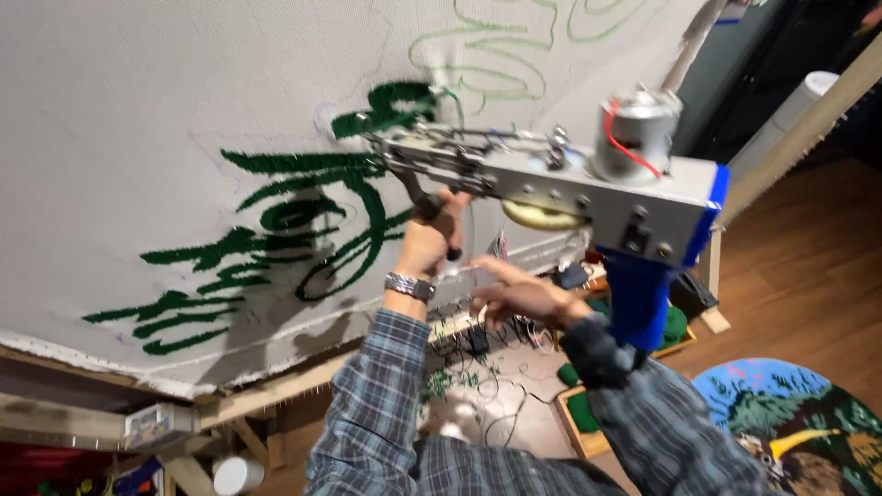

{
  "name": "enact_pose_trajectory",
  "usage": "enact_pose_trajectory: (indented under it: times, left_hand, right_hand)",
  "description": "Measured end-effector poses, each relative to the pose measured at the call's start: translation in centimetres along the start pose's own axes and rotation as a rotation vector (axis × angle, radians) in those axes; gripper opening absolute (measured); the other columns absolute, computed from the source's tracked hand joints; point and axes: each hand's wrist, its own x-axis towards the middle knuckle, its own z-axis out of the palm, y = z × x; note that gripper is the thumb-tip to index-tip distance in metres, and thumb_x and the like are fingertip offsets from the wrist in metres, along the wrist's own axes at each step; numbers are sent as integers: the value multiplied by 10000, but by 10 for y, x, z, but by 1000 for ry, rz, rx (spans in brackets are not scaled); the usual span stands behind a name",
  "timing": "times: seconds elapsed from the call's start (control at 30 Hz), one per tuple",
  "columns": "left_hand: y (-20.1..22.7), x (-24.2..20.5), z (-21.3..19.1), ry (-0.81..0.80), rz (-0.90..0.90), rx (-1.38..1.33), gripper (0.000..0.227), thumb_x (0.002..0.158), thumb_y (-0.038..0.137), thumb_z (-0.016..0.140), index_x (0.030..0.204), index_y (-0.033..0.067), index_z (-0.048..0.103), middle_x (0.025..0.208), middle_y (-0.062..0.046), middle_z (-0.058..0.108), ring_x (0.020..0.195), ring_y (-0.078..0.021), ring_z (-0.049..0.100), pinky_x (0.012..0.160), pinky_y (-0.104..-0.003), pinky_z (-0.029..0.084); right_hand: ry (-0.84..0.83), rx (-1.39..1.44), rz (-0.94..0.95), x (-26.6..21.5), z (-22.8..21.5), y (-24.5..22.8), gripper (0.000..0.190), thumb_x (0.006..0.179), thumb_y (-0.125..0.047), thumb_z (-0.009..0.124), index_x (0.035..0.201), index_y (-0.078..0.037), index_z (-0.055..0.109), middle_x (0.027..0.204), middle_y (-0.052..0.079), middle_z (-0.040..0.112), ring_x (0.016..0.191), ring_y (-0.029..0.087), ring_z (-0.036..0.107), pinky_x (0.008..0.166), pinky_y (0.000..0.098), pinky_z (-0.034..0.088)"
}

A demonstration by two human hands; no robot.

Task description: Using a tufting gun to create a rug by injecting green yarn into a canvas following a design on a wooden frame.

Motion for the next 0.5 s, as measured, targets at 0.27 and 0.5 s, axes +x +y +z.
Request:
enact_pose_trajectory:
  times: [0.27,0.5]
  left_hand:
    - [58,-29,-144,362,44,-3,155,971,231,733,1001,132,617,743,-53,601,520,-193,580,480,-306,496]
    - [112,-101,-291,711,50,-97,352,986,363,785,1175,96,654,767,-23,620,584,-84,570,611,-242,549]
  right_hand:
    - [333,-1134,492,-5,-233,237,525,831,-604,686,1151,-210,819,1178,50,818,1200,317,729,1017,457,590]
    - [755,-1199,1055,-229,-401,255,674,832,-549,652,1285,-73,798,1379,223,725,1243,418,690,1030,479,545]
